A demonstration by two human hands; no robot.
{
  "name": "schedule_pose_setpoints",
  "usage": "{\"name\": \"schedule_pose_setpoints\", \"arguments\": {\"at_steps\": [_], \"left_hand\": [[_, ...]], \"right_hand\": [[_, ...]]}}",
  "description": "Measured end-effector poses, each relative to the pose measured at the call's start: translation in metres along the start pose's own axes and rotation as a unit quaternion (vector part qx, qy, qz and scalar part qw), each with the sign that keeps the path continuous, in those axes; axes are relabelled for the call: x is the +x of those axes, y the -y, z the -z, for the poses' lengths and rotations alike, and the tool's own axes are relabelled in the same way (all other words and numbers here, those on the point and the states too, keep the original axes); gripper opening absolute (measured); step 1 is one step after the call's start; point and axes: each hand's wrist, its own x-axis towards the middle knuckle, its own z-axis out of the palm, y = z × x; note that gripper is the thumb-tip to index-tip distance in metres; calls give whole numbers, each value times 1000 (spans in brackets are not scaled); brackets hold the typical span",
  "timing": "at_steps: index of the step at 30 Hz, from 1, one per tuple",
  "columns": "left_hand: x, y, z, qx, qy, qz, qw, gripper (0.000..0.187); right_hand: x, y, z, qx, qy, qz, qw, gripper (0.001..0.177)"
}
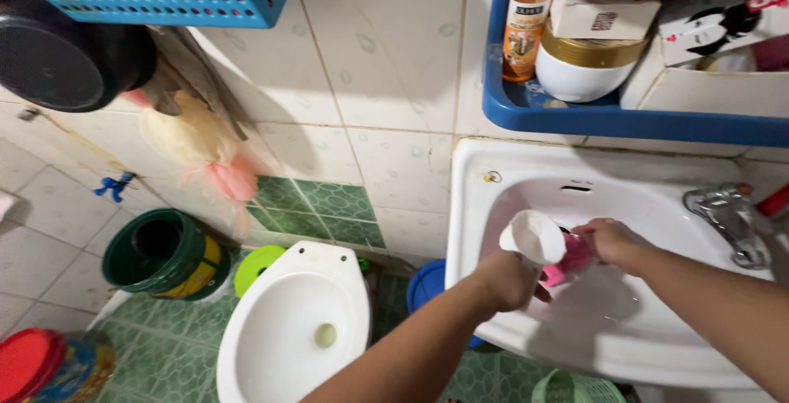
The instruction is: The person cleans a bathroom sink by rinsing a cloth in a bucket of water, adding a cleaning powder from a red container, and then scrubbing the sink basin and faucet with the pink cloth.
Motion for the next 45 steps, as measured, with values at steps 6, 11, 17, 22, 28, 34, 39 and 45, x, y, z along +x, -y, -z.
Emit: {"name": "schedule_pose_setpoints", "arguments": {"at_steps": [6,11,17,22,28,34,39,45], "left_hand": [[-8,-31,-4,-120,-34,95,988,35],[-5,-47,1,-57,-19,129,990,39],[-9,-63,-3,-138,-5,146,980,36],[-8,-61,-2,-133,-10,164,977,36],[-9,-50,-2,-116,-34,178,977,37],[-14,-46,4,-104,-26,179,978,40],[-11,-36,-2,-109,-16,170,979,36],[-6,-57,-17,-155,38,201,966,32]], "right_hand": [[7,9,-11,99,96,-46,989,42],[13,-8,-25,-134,76,53,987,22],[3,-24,-13,-135,-127,54,981,25],[-13,-21,7,-248,-283,246,893,31],[-51,35,22,-258,-114,11,959,40],[-4,-2,19,-306,-217,98,922,43],[-40,13,29,-421,-98,52,900,20],[-131,20,66,208,-126,42,969,25]]}}
